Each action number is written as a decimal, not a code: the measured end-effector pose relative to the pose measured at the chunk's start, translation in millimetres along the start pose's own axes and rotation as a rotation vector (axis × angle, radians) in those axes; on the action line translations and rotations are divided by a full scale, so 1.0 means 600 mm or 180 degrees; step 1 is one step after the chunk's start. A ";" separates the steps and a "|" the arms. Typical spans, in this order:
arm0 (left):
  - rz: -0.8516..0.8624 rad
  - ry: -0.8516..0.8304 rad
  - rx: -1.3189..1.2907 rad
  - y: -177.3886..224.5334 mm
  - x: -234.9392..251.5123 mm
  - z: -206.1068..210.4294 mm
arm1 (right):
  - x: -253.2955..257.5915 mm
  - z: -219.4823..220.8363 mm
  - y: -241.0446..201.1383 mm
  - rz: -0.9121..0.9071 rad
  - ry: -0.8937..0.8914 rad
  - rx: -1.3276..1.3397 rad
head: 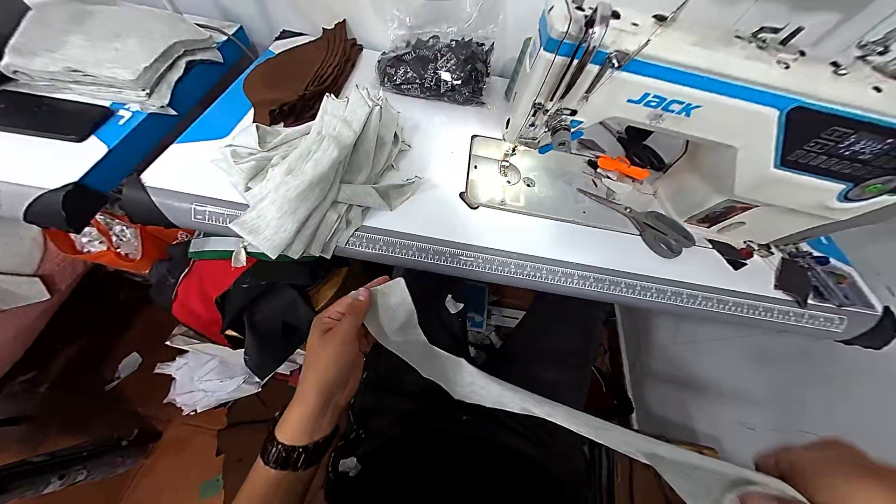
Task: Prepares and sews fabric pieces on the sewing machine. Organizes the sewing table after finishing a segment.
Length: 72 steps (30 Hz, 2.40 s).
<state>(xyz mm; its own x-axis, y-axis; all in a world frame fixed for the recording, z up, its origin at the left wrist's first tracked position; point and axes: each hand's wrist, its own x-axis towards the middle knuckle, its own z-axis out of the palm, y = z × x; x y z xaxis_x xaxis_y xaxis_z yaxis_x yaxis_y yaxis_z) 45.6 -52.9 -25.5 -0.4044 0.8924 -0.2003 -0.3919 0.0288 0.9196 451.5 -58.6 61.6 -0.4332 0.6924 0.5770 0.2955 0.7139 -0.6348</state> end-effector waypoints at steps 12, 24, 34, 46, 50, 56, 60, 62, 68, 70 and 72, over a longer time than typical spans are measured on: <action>0.1085 -0.1106 0.0218 0.032 -0.058 0.149 | 0.141 0.283 -0.014 -0.0008 0.0453 0.1293; 0.0995 -0.1325 -0.0269 0.028 -0.073 0.150 | 0.154 0.268 0.008 0.0589 0.0906 0.1399; 0.1076 -0.1494 -0.0406 0.027 -0.076 0.147 | 0.161 0.274 0.006 0.0646 0.0990 0.1281; 0.0911 -0.1219 0.0157 0.104 -0.049 0.132 | 0.104 0.299 0.084 0.0428 -0.1560 0.2750; 0.0723 -0.1111 0.0077 0.122 -0.043 0.124 | 0.060 0.311 0.116 0.0445 -0.2498 0.1965; 0.0940 -0.1078 0.0063 0.107 -0.046 0.121 | 0.109 0.262 0.104 0.0392 -0.0962 0.1567; 0.1073 -0.1111 0.0089 0.100 -0.050 0.128 | 0.165 0.259 0.068 0.0471 -0.0056 0.1652; 0.1140 -0.1136 0.0103 0.098 -0.052 0.132 | 0.182 0.274 0.054 0.0530 0.0059 0.1802; 0.1707 -0.1004 0.0481 0.097 -0.047 0.123 | 0.187 0.289 0.039 0.0564 0.0212 0.2153; 0.1697 -0.0967 0.0549 0.100 -0.044 0.116 | 0.184 0.279 0.038 0.0577 0.0095 0.2078; 0.1618 -0.0961 0.0553 0.103 -0.040 0.113 | 0.183 0.268 0.038 0.0555 0.0005 0.1988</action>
<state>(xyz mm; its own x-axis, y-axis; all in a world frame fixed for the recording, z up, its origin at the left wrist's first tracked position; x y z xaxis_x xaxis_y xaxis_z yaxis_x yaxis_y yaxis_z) 87.4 -42.0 59.0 -0.2434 0.9011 0.3588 -0.0608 -0.3833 0.9216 273.9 16.9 28.1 -0.4221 0.7933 0.4388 -0.1897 0.3961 -0.8984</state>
